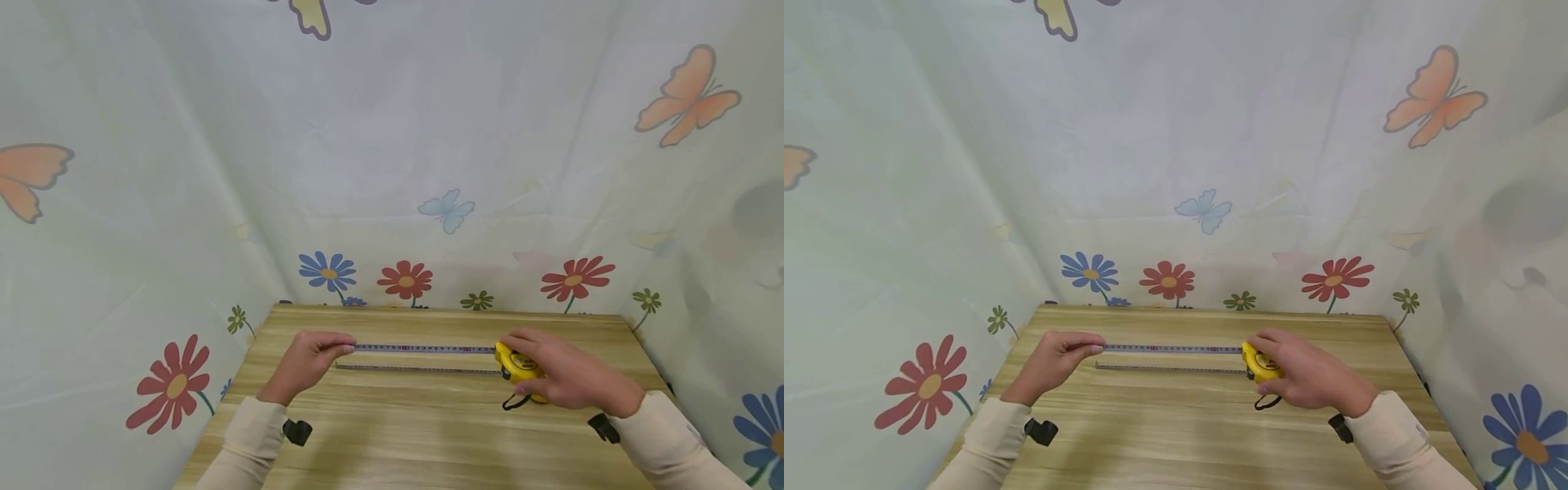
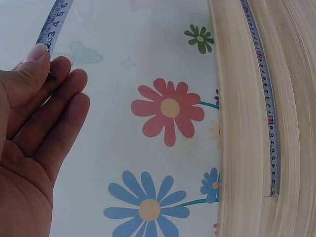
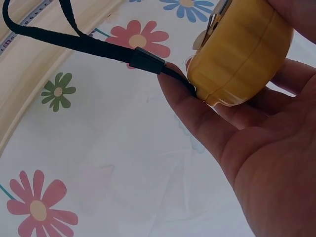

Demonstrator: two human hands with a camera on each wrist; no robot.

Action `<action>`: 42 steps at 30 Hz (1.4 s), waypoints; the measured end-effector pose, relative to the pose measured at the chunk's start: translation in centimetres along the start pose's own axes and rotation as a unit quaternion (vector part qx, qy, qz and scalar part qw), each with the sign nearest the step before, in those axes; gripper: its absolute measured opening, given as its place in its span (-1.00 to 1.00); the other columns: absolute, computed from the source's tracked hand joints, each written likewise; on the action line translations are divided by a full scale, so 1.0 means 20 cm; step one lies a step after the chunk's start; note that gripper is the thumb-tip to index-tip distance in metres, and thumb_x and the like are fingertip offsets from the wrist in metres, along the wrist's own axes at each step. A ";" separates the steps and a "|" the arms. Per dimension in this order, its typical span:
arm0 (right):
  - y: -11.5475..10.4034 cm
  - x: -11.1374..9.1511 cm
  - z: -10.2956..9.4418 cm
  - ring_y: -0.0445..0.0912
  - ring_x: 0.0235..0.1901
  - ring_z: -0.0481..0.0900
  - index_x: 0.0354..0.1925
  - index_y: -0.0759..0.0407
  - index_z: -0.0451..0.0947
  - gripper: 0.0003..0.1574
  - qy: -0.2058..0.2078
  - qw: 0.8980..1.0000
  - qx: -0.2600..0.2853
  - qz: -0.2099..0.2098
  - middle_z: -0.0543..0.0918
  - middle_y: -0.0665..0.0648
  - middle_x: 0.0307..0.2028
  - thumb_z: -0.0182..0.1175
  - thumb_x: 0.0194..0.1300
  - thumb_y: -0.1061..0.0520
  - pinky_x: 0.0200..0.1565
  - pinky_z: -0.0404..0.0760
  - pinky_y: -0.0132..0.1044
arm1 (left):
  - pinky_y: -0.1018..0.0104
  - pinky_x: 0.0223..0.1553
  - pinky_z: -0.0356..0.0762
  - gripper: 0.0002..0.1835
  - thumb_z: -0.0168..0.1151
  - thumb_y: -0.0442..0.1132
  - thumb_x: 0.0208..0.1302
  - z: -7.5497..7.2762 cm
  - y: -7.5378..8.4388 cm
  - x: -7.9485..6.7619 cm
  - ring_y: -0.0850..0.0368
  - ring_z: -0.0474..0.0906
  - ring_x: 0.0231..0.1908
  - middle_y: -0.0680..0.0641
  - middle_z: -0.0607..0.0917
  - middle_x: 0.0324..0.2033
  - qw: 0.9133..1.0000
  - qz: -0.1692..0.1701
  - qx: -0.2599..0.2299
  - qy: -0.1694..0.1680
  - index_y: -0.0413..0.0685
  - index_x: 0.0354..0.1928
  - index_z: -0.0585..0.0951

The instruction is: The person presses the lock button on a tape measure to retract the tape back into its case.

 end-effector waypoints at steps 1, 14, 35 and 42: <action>0.00 0.00 0.00 -0.14 0.03 0.55 0.44 0.15 0.44 -0.19 0.000 1.000 0.001 0.000 0.53 0.14 0.33 0.45 0.33 -0.02 0.03 0.69 -0.15 | 0.36 -0.13 0.77 -0.83 0.36 -0.29 0.39 0.00 0.00 0.00 0.19 0.83 -0.16 -0.05 0.87 -0.15 1.000 0.000 0.000 0.001 -0.03 -0.05 0.83; -0.01 0.01 0.00 -0.14 0.03 0.54 0.44 0.16 0.43 -0.18 0.001 1.000 0.000 -0.003 0.52 0.15 0.33 0.46 0.32 0.00 0.03 0.69 -0.15 | 0.38 -0.13 0.76 -0.82 0.37 -0.30 0.39 0.00 0.00 0.00 0.20 0.83 -0.17 -0.04 0.87 -0.15 1.000 -0.006 0.002 -0.002 -0.02 -0.05 0.84; -0.02 0.02 0.02 -0.14 0.02 0.54 0.44 0.17 0.43 -0.18 0.004 1.000 -0.005 -0.004 0.53 0.14 0.32 0.45 0.32 -0.01 0.03 0.68 -0.15 | 0.35 -0.13 0.77 -0.83 0.37 -0.32 0.38 0.02 0.01 0.00 0.20 0.83 -0.17 -0.04 0.87 -0.16 1.000 0.009 -0.006 -0.004 -0.06 -0.06 0.84; -0.02 0.03 0.02 -0.14 0.01 0.56 0.43 0.18 0.44 -0.19 0.006 1.000 0.000 -0.010 0.53 0.15 0.31 0.47 0.31 0.00 0.02 0.70 -0.17 | 0.35 -0.13 0.77 -0.83 0.37 -0.31 0.38 0.02 0.01 0.01 0.20 0.83 -0.17 -0.04 0.88 -0.16 1.000 0.010 -0.003 -0.001 -0.03 -0.06 0.84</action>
Point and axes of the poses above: each hand's wrist, its own x-axis towards the middle knuckle, its own z-axis out of the palm, y = z × x, the point moved 5 cm from there along x, towards the middle knuckle
